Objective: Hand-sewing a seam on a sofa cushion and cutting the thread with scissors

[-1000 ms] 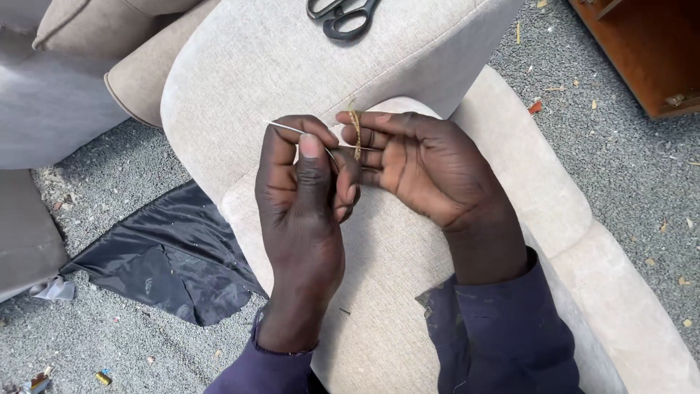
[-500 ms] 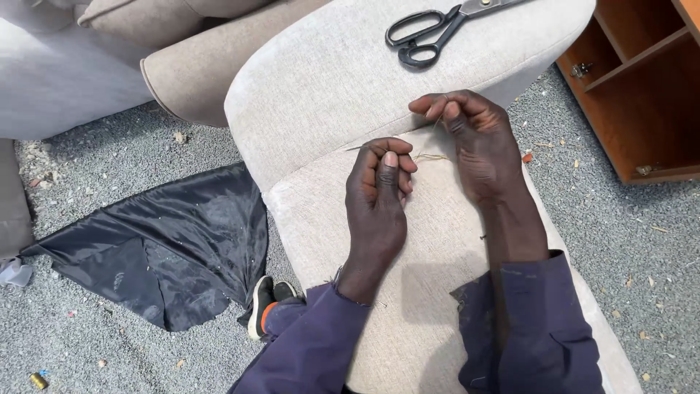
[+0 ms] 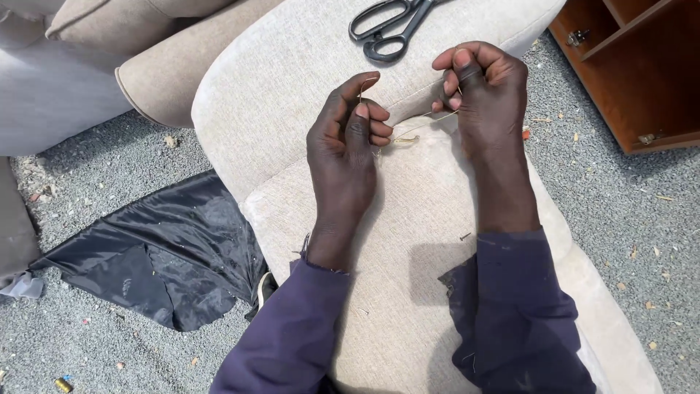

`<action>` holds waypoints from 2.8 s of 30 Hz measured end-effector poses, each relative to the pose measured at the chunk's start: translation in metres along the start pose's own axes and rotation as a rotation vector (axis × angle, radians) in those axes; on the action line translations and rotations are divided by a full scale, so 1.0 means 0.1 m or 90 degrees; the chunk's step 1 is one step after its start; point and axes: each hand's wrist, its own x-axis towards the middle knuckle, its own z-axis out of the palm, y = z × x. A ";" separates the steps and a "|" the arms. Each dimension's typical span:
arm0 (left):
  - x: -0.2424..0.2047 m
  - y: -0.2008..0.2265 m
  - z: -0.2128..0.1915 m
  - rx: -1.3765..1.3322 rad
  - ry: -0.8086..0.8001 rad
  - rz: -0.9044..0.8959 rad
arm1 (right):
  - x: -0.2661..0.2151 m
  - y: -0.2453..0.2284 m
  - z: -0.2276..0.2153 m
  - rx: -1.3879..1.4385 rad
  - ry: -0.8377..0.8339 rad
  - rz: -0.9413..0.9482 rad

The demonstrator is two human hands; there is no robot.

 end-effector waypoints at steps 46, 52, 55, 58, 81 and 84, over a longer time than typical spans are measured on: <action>0.04 0.14 -0.04 0.195 0.134 -0.423 | -0.30 -0.98 -0.30 -0.417 -0.395 0.312; 0.03 0.35 0.16 0.212 0.111 -0.429 | -0.34 -1.00 -0.29 -0.422 -0.413 0.292; -0.01 0.66 0.17 0.263 0.043 -0.526 | -0.38 -0.97 -0.28 -0.396 -0.412 0.280; 0.00 0.49 0.11 0.198 0.109 -0.542 | -0.40 -0.98 -0.30 -0.407 -0.403 0.258; 0.64 0.03 -0.13 0.860 -0.403 0.378 | -0.90 -1.61 0.38 -0.773 -0.416 0.198; 0.81 -0.22 -0.09 0.748 -0.415 0.398 | -0.88 -1.58 0.30 -0.818 -0.418 0.179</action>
